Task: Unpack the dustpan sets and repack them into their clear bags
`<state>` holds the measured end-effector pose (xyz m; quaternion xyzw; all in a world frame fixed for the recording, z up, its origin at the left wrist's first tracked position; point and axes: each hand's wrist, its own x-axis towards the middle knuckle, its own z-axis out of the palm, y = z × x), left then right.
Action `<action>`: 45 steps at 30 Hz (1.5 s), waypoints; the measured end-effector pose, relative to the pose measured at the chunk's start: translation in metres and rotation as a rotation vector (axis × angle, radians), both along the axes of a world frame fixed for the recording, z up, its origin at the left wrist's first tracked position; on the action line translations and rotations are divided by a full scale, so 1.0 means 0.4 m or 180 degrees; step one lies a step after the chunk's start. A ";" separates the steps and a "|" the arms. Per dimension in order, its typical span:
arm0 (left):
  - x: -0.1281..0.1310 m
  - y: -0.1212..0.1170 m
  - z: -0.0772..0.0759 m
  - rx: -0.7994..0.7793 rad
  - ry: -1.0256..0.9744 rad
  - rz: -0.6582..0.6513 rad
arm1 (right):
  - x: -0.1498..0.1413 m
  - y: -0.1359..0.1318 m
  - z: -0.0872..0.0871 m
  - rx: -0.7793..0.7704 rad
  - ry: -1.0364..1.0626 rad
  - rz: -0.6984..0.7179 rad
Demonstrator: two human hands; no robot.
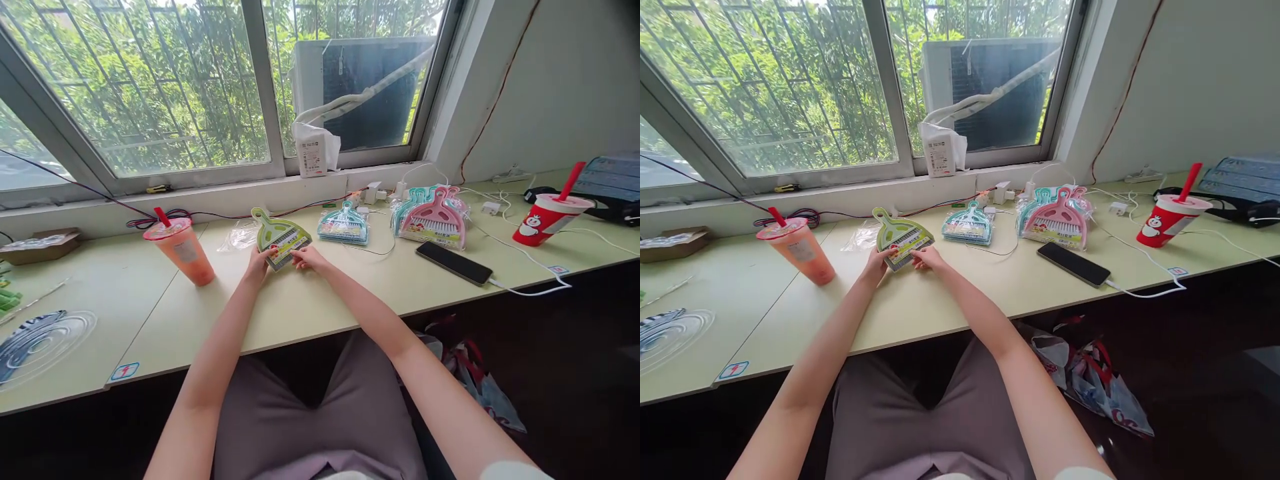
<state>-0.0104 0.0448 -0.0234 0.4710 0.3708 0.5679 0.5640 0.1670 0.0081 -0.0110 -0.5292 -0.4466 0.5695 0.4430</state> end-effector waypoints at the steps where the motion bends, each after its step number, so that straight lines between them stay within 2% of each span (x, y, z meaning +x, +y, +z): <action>1: 0.000 -0.001 0.000 0.0035 -0.0014 -0.0007 | 0.001 -0.001 0.000 -0.0027 -0.0014 -0.0027; 5: -0.001 -0.002 0.002 0.0141 -0.0015 -0.0026 | 0.010 -0.001 0.000 -0.0152 0.0117 -0.0108; 10: 0.000 -0.003 0.003 0.0309 -0.0075 -0.0208 | 0.020 0.001 0.004 0.0102 0.0963 -0.0184; 13: -0.002 -0.002 0.004 0.0330 -0.0124 -0.0256 | 0.019 -0.001 0.004 0.0182 0.1243 -0.0197; 18: -0.012 -0.005 0.018 0.0223 -0.0153 -0.0457 | 0.003 -0.001 -0.003 0.0259 0.1130 -0.0390; 26: -0.011 -0.024 0.043 0.0249 0.0217 -0.0852 | 0.005 0.001 -0.001 0.0297 0.1000 -0.0828; 27: -0.015 -0.019 0.043 0.0225 0.0224 -0.0804 | 0.007 0.000 0.001 0.0329 0.1025 -0.0847; 29: -0.030 -0.001 0.039 0.0137 0.0345 -0.0359 | 0.007 -0.002 0.004 0.0391 0.1063 -0.0896; 31: -0.053 0.021 0.029 0.0057 0.0878 0.0329 | 0.005 -0.003 0.004 0.0424 0.1076 -0.0931; 33: -0.076 0.036 0.015 0.0155 0.1981 0.0816 | 0.003 -0.004 0.001 0.0419 0.1056 -0.0957; 35: -0.087 0.042 -0.002 0.0398 0.3261 0.0861 | 0.001 -0.003 -0.004 0.0390 0.1003 -0.0996; 37: -0.085 0.037 -0.014 0.0586 0.4209 0.0663 | -0.001 -0.003 -0.007 0.0347 0.0947 -0.1027; 40: -0.071 0.024 -0.011 0.0740 0.4927 0.0588 | -0.003 -0.005 -0.008 0.0311 0.0891 -0.1042; 45: -0.070 0.013 0.021 0.0670 0.5499 0.1373 | -0.004 -0.015 -0.003 0.0365 0.0881 -0.1082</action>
